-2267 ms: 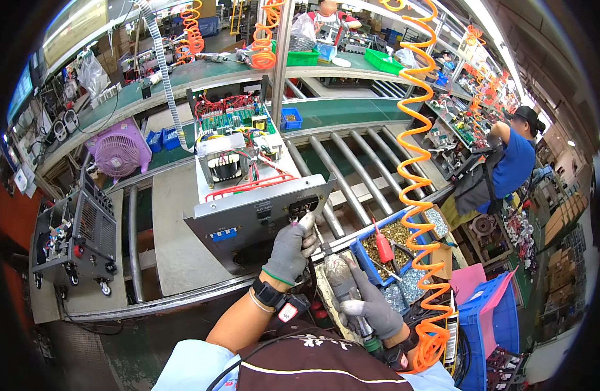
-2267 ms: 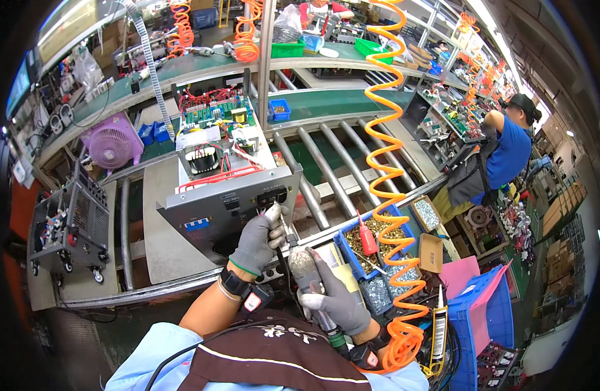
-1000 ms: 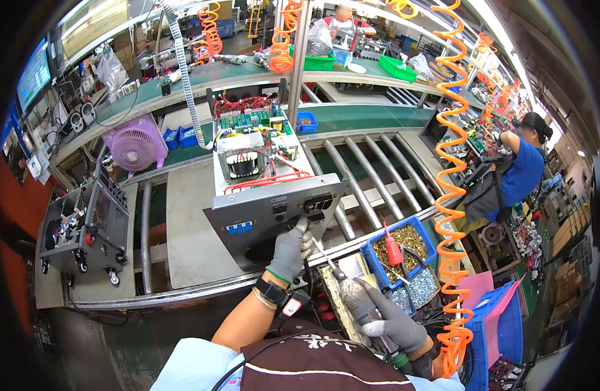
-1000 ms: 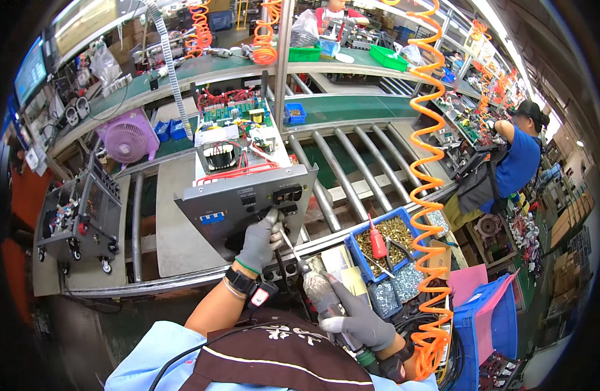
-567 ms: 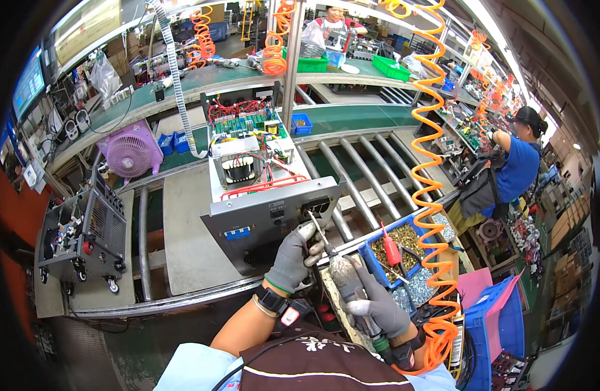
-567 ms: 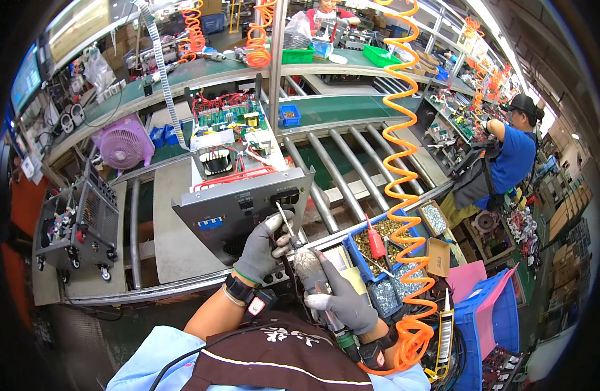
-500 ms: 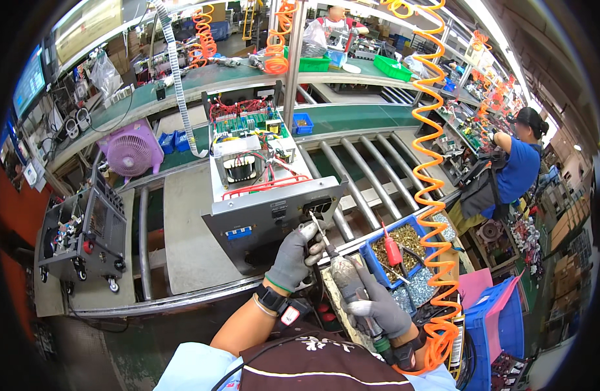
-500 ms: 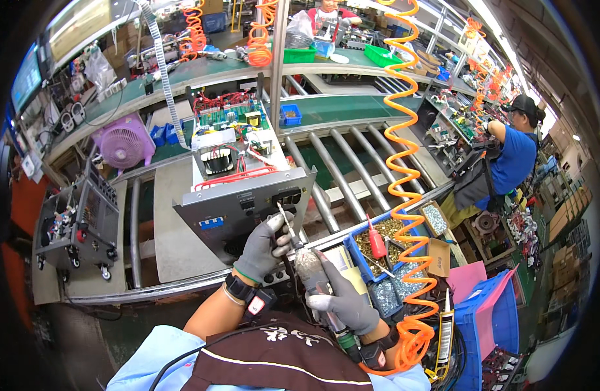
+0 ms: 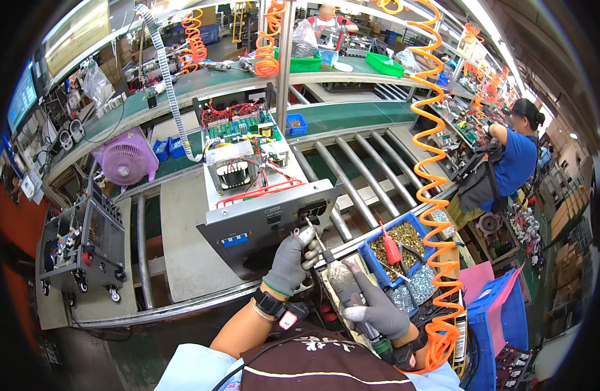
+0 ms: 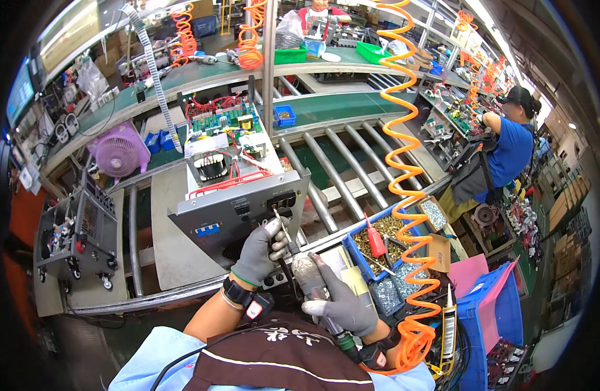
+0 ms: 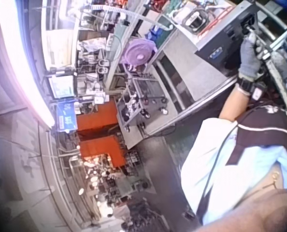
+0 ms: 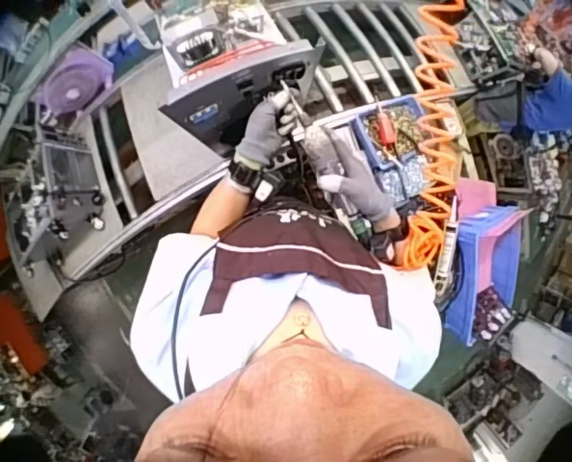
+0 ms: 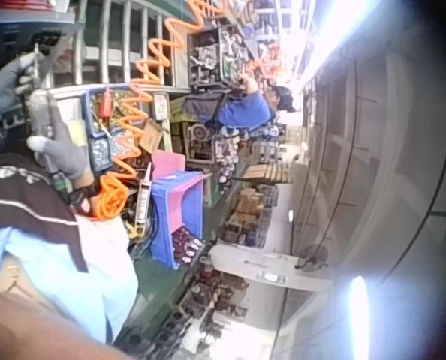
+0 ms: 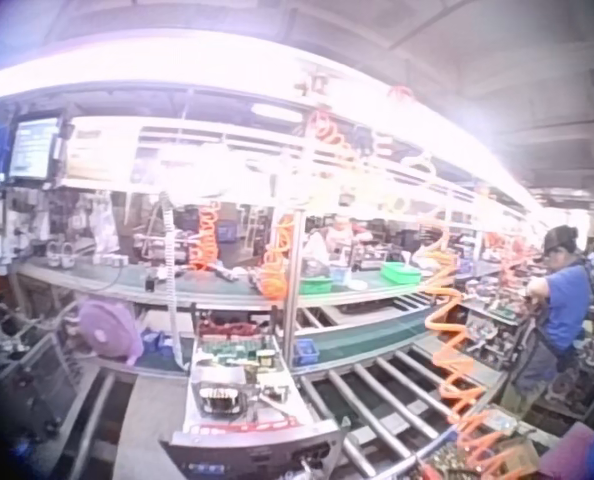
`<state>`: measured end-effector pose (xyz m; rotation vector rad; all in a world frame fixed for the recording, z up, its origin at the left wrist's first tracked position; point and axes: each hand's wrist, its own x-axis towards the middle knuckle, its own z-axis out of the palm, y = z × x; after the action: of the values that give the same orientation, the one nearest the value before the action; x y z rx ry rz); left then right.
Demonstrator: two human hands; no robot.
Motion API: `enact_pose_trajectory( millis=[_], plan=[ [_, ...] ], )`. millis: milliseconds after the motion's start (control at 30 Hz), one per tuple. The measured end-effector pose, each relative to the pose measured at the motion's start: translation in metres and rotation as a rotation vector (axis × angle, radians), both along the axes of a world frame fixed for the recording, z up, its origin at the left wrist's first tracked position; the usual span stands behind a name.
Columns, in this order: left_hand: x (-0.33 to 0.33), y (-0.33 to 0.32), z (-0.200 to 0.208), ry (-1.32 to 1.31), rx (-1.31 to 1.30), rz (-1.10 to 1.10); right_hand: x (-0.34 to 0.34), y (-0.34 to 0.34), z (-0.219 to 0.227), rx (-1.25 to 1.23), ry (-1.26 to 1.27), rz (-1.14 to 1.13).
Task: Assembling a solar inverter unit by applying labels, fastening screws with a power tool, and connecting wiring.
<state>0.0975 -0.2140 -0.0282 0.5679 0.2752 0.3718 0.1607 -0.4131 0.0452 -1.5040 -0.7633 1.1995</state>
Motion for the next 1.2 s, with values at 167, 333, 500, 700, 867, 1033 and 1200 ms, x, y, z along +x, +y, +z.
enact_pose_trajectory(
  millis=[167,333,500,700,867,1033,1200],
  plan=[
    [0.007,0.002,0.004,0.176,0.003,0.057,0.002,-0.001,-0.020,0.095,-0.298,0.034],
    [0.001,0.005,0.000,0.094,-0.054,0.046,-0.003,0.002,-0.014,0.041,-0.036,-0.036],
    [-0.009,0.008,-0.016,-0.133,-0.230,0.024,0.000,-0.003,-0.023,0.084,0.115,-0.047],
    [-0.005,0.003,-0.032,-0.092,0.272,0.106,0.002,-0.015,-0.025,0.092,0.306,-0.066],
    [0.001,-0.006,-0.024,0.121,0.317,0.198,-0.001,-0.047,-0.012,0.081,0.480,0.063],
    [0.007,-0.014,-0.022,0.199,0.550,0.302,-0.005,-0.047,-0.007,0.052,0.490,-0.006],
    [0.008,-0.015,-0.027,0.240,0.853,0.340,0.005,-0.053,-0.019,0.080,0.590,0.005]
  ],
)
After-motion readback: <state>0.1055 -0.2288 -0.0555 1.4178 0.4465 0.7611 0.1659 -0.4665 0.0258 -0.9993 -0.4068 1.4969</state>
